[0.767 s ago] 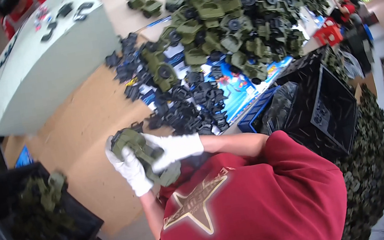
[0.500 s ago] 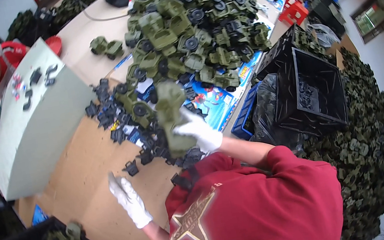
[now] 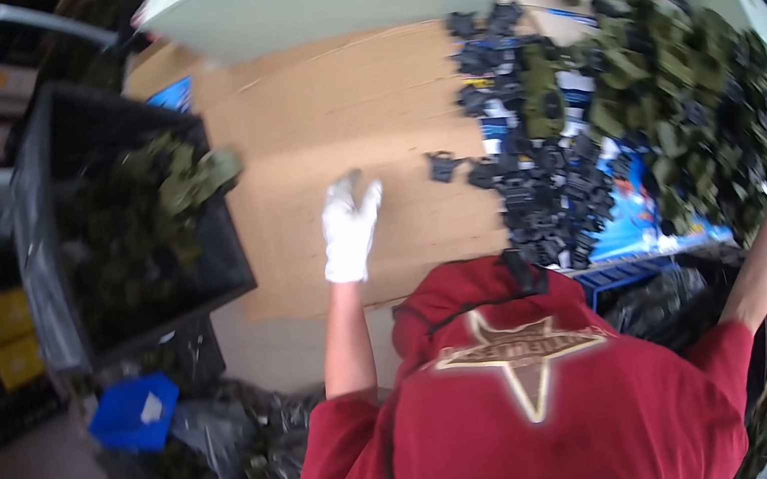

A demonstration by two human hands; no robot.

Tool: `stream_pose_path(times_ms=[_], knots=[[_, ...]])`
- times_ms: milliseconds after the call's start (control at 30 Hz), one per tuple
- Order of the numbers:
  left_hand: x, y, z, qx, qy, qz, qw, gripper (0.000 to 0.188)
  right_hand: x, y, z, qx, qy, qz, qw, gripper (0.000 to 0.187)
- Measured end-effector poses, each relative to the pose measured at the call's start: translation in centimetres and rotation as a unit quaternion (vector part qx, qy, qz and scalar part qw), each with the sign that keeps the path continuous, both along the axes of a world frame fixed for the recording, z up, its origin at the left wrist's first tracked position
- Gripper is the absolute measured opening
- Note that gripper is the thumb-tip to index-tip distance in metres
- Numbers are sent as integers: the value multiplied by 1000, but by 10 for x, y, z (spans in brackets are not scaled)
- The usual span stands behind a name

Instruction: The person assembles plastic chassis parts onto toy vehicle bodies by hand at a production workstation.

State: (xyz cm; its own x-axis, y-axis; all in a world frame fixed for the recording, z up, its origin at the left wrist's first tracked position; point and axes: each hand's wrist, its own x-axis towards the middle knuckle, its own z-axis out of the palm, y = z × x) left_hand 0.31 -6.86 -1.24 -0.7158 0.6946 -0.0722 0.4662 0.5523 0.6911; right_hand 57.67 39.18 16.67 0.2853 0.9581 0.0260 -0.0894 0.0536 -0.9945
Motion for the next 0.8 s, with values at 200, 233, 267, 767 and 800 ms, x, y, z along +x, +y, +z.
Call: stream_pose_path(times_ms=[200, 233, 267, 767, 800], knots=[[-137, -25, 30, -354, 363, 164, 846, 78, -192, -192, -89, -51, -277, 277, 919, 37], [-178, -44, -2, -414, 483, 115, 763, 79, -213, -212, -100, -59, -292, 329, 896, 31], [-195, -47, -1, -460, 484, 62, 742, 80, -230, -227, -110, -66, -321, 375, 867, 25], [-32, -32, -1, -87, 340, -390, 852, 61, -430, -279, -225, 193, -651, 522, 517, 39], [-19, -35, 5, -93, 348, -415, 836, 60, -434, -271, -236, 198, -648, 527, 512, 39]])
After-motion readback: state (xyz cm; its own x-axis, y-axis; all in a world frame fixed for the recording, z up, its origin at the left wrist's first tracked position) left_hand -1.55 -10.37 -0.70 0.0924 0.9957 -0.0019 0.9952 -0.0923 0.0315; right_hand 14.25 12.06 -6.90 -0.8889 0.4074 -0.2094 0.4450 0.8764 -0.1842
